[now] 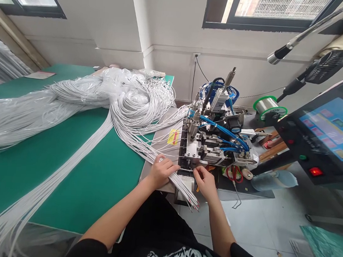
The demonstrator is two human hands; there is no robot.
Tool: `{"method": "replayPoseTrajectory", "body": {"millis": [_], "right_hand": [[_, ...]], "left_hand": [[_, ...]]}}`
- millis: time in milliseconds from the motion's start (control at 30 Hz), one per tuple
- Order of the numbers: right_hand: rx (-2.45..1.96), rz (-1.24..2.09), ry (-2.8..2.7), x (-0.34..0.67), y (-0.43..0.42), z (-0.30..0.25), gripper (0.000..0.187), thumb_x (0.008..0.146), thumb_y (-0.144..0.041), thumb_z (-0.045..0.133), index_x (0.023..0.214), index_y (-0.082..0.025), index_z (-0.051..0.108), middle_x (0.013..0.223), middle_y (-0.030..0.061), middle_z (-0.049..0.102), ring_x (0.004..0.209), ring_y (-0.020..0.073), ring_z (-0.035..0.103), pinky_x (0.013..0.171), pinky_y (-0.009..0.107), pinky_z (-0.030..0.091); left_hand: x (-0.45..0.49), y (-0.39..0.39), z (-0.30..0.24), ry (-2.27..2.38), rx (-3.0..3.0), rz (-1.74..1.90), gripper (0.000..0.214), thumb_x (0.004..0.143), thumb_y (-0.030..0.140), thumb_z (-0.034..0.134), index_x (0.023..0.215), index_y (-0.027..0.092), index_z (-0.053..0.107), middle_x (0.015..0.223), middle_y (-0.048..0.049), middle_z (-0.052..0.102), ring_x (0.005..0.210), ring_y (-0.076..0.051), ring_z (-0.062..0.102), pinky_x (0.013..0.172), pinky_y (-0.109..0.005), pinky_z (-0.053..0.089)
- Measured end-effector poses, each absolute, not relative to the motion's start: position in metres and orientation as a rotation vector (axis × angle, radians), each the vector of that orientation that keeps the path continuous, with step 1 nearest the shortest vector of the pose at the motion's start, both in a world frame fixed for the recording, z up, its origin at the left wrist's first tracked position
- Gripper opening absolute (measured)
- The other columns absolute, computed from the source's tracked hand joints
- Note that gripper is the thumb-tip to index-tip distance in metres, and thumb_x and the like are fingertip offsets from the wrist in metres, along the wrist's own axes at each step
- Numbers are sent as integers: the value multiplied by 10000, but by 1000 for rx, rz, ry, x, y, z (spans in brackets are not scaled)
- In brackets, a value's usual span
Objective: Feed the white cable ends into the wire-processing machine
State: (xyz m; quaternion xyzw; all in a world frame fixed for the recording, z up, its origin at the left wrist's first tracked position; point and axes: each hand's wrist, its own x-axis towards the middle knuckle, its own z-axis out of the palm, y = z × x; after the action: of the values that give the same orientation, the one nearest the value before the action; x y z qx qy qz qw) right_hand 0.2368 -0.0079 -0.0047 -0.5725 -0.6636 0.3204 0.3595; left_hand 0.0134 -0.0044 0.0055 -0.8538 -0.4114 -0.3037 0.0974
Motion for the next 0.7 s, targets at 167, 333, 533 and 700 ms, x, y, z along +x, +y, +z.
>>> {"method": "replayPoseTrajectory", "body": {"millis": [167,333,533,700], "right_hand": [[-1465,874,-1681,236,-7,-9,272,880,-411,475,723,-196,530,633,-10,552,585,143,490,551,243,357],[-1447,904,-1641,236,-7,-13,277,881,-419,482,726,-193,522,644,-11,538,600,140,479,567,240,358],[-1423,940,-1595,236,-6,-19,300,871,-445,497,714,-190,518,636,-16,512,595,135,459,563,237,354],[-1429,936,-1542,231,-9,-17,298,874,-446,504,721,-190,516,619,-23,481,581,132,442,555,238,340]], "left_hand": [[14,-5,3,-1235,-2539,-897,272,833,78,455,912,249,650,698,18,639,692,-137,574,910,-356,313],[13,-4,2,-1236,-2538,-903,267,814,77,474,924,245,650,693,15,636,685,-142,569,913,-364,309],[13,-3,3,-1233,-2544,-923,236,795,80,505,919,229,639,708,18,639,700,-140,574,909,-364,308],[14,-4,4,-1244,-2549,-929,221,813,90,504,911,228,645,702,18,640,696,-136,574,905,-358,310]]}}
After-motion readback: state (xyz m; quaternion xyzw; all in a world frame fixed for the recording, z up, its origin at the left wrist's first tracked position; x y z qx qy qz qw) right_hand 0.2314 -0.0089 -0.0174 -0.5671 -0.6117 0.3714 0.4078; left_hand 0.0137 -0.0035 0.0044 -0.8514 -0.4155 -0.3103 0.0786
